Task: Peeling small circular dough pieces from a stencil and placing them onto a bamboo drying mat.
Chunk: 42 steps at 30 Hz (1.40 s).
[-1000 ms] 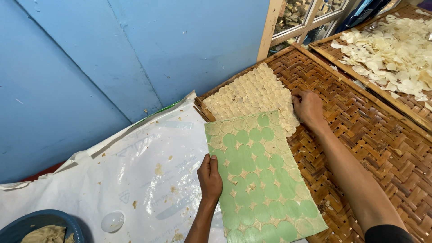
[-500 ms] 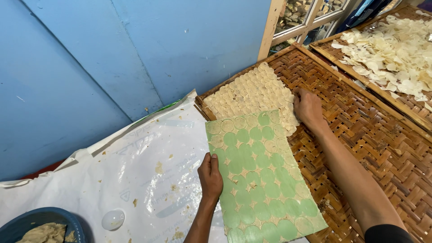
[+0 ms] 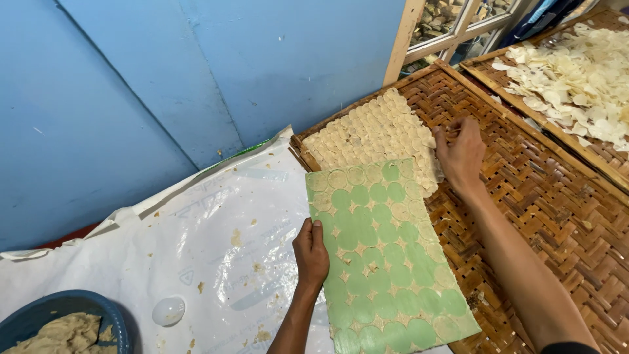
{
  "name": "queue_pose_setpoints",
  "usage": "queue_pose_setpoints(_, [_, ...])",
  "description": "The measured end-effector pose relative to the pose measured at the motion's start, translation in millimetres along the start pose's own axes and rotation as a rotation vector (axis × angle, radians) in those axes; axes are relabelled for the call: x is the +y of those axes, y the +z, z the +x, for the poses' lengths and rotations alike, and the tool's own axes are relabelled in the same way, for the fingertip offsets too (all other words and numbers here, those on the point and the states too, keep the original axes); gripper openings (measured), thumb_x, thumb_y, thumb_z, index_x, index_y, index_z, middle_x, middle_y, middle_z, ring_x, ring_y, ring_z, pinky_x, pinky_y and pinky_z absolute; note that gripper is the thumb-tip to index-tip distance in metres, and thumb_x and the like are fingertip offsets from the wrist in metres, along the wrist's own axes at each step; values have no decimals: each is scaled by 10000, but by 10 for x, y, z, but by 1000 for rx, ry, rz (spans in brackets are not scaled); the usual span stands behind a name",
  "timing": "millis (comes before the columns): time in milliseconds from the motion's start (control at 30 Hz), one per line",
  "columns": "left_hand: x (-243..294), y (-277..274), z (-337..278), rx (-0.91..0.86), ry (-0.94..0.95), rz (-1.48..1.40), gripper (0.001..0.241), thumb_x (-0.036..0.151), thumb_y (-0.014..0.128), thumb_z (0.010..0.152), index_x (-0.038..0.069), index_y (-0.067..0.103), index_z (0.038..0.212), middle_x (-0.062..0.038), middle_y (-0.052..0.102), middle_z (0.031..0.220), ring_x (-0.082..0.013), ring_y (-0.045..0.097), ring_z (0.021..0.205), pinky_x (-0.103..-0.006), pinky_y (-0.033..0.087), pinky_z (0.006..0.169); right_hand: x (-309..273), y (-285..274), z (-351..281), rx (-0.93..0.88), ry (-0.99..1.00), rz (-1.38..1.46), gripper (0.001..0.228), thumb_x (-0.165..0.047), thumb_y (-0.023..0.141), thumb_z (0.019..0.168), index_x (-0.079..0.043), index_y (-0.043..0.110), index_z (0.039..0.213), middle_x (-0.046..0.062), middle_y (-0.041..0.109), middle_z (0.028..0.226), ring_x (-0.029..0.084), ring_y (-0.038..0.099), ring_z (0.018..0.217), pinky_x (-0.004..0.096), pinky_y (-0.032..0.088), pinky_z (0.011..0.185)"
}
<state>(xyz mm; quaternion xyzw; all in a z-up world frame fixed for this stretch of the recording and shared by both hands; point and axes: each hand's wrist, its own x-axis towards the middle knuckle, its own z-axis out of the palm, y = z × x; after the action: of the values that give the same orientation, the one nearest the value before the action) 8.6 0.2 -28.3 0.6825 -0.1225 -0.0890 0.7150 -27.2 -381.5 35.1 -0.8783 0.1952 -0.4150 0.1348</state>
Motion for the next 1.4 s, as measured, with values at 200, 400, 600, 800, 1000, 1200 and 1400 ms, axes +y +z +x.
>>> queue_pose_setpoints(200, [93, 20, -24, 13, 11, 1, 294, 187, 488, 1047, 71, 644, 826, -121, 638, 591, -168, 591, 599, -357, 500, 637, -1323, 39, -498, -274, -126, 300, 169, -98, 721, 951, -9, 624, 1056, 203, 652, 887, 402, 713, 828, 468, 589, 677])
queue_pose_setpoints(400, [183, -15, -53, 5, 18, -11, 307, 197, 488, 1046, 77, 621, 798, -113, 629, 588, -168, 587, 614, -357, 504, 645, -2010, 56, -874, -440, -386, 202, 164, -187, 637, 980, -118, 716, 1105, 76, 664, 950, 279, 700, 852, 379, 586, 701])
queue_pose_setpoints(600, [193, -18, -42, 4, 38, -4, 330, 190, 478, 1057, 70, 610, 779, -118, 616, 586, -160, 572, 624, -353, 493, 635, -2029, 167, -993, -418, -452, 46, 218, -248, 595, 1016, -142, 714, 1165, 66, 621, 960, 264, 659, 880, 369, 573, 656])
queue_pose_setpoints(800, [196, -25, -48, -2, 60, 15, 322, 186, 478, 1057, 77, 596, 777, -118, 602, 569, -155, 562, 606, -347, 487, 623, -2239, 56, -964, -476, -427, 22, 203, -201, 576, 1011, -99, 716, 1116, 78, 607, 950, 264, 639, 878, 357, 565, 675])
queue_pose_setpoints(1000, [214, -25, -65, -11, 81, 18, 316, 194, 474, 1062, 76, 587, 791, -124, 592, 574, -162, 565, 605, -356, 487, 622, -2111, 213, -948, -568, -88, 310, 208, -178, 701, 926, -70, 709, 1103, 103, 645, 961, 304, 684, 927, 414, 575, 764])
queue_pose_setpoints(1200, [136, -25, -33, -17, 68, 7, 342, 204, 458, 1073, 92, 584, 775, -94, 611, 569, -160, 566, 575, -336, 487, 613, -2185, 34, -988, -464, -95, 331, 226, -134, 702, 928, -88, 720, 1149, 95, 688, 958, 300, 702, 925, 402, 582, 772])
queue_pose_setpoints(1400, [167, -36, -47, -15, 76, 16, 321, 204, 465, 1066, 83, 580, 791, -114, 603, 572, -170, 578, 589, -354, 488, 614, -2211, -54, -1093, -463, -151, 88, 212, -249, 688, 953, -103, 757, 1091, 93, 682, 935, 306, 686, 914, 413, 578, 754])
